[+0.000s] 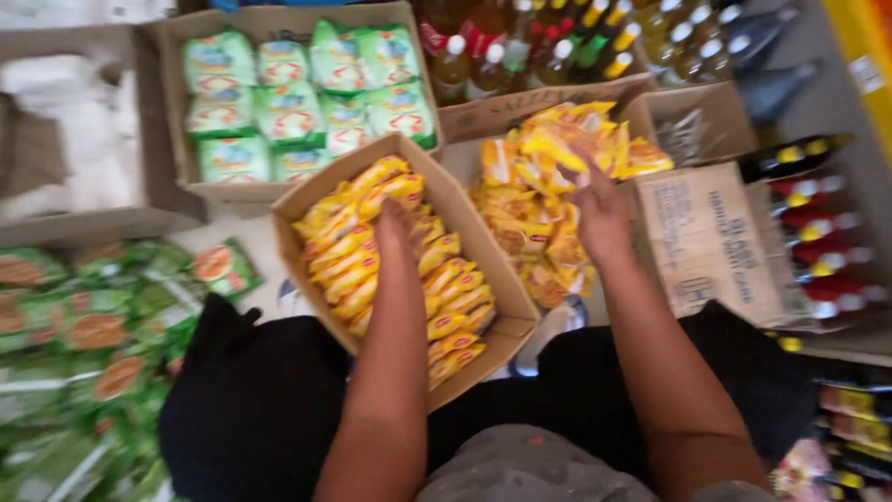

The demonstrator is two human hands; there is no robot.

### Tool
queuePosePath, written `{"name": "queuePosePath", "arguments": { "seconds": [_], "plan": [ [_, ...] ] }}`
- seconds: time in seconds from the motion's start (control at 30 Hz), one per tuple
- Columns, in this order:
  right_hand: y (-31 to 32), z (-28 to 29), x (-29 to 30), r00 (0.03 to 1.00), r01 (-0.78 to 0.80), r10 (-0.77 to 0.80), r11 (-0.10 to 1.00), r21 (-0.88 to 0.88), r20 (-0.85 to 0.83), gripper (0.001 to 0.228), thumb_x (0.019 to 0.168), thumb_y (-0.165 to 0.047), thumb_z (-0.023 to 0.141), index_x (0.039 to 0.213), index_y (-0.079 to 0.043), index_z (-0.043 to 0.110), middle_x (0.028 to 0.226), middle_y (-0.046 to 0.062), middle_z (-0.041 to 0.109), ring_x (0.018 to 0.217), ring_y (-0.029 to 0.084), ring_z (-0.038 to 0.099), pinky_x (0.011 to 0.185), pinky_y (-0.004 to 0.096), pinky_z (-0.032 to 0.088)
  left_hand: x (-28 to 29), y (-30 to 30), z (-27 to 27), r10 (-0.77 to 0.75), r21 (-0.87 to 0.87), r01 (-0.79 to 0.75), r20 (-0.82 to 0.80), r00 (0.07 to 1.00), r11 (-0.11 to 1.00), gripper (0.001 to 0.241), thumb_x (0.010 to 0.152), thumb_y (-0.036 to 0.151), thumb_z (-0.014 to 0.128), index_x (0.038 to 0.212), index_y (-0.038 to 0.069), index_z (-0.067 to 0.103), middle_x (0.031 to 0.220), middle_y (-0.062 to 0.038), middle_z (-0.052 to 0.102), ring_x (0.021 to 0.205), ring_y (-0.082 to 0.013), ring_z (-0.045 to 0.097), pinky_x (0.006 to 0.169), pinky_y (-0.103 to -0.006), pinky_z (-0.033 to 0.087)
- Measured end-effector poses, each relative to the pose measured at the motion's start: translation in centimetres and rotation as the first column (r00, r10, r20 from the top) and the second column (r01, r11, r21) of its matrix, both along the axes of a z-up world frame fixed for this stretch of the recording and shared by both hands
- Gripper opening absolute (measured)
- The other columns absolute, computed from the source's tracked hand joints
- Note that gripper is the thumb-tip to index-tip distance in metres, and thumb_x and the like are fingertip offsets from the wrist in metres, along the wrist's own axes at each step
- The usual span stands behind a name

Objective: Organizing and packing packets of instant noodles into cardboard boxes in a storage area.

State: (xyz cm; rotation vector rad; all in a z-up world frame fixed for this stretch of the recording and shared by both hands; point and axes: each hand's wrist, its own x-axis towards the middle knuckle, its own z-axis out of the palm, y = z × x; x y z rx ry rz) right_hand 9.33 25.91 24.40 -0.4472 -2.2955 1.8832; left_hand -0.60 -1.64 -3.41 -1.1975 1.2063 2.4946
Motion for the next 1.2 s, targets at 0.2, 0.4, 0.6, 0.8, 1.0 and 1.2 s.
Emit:
{"name": "queuePosePath", "arguments": {
  "seconds": [0.2,0.4,0.6,0.8,1.0,1.2],
  "plan": [
    [-9.4,1.2,3.7,0.903,-0.322,0.43,0.702,0.635,-0.017,0.055,0.093,-0.015,0.066,0.147,-0.027,0.061,0.126,0.017,0.065,0.119,0.034,0.06,0.105,0.042,0.048,2.1,-5.4,15.9,-0.494,0.224,0.489,-0.037,0.869,0.843,0.067,0.088,0.071,0.051,0.118,0.012,0.062,0.11,-0.007,0.067,0.1,-0.0278,0.065,0.084,-0.0497,0.051],
    [-12.9,2.6,5.6,0.729,-0.519,0.683,0.512,0.685,0.043,0.068,0.088,-0.007,0.068,0.15,-0.028,0.052,0.135,0.019,0.063,0.125,0.039,0.056,0.108,0.047,0.045,2.7,-6.3,21.2,-0.752,-0.239,0.755,-0.474,0.458,0.61,0.051,0.091,0.028,0.074,0.134,0.003,0.06,0.123,-0.009,0.07,0.11,-0.0214,0.066,0.097,-0.0376,0.053],
    [-4.4,-14.2,9.2,0.992,-0.011,0.028,0.991,0.135,-0.124,0.056,0.093,-0.007,0.067,0.146,-0.006,0.051,0.11,0.007,0.069,0.089,0.019,0.066,0.074,0.04,0.055,2.8,-6.2,20.4,-0.776,-0.687,0.437,-0.303,0.553,0.58,0.06,0.081,0.015,0.083,0.134,0.002,0.058,0.124,-0.01,0.072,0.111,-0.019,0.069,0.098,-0.0351,0.056],
    [4.0,-31.3,16.7,0.975,-0.133,0.001,0.802,0.582,0.222,0.013,0.099,-0.01,0.052,0.105,0.002,0.053,0.097,0.01,0.051,0.088,0.019,0.048,0.079,0.032,0.041,2.9,-5.9,20.2,-0.796,-0.92,0.292,-0.034,0.605,0.261,0.069,0.077,0.019,0.087,0.138,0.003,0.058,0.129,-0.014,0.07,0.12,-0.0272,0.067,0.102,-0.0383,0.05],
    [4.0,-34.8,17.8,0.907,-0.364,0.205,0.82,0.44,0.368,0.015,0.098,-0.012,0.054,0.106,0.001,0.056,0.1,0.011,0.054,0.091,0.022,0.051,0.081,0.034,0.043,2.6,-5.2,15.2,-0.799,-0.907,0.422,0.248,0.548,0.008,0.064,0.075,0.021,0.084,0.134,0.008,0.063,0.131,-0.016,0.069,0.122,-0.0334,0.065,0.104,-0.041,0.05],
    [2.7,-33.5,16.5,0.779,-0.551,0.388,0.798,0.245,0.492,0.017,0.096,-0.013,0.056,0.108,0.0,0.058,0.103,0.012,0.057,0.094,0.024,0.054,0.083,0.036,0.045,2.1,-2.1,20.8,-0.835,-0.795,0.599,0.393,0.385,-0.098,0.069,0.073,0.013,0.074,0.139,0.013,0.056,0.127,-0.019,0.066,0.115,-0.0394,0.062,0.096,-0.0486,0.049]
  ]
}}
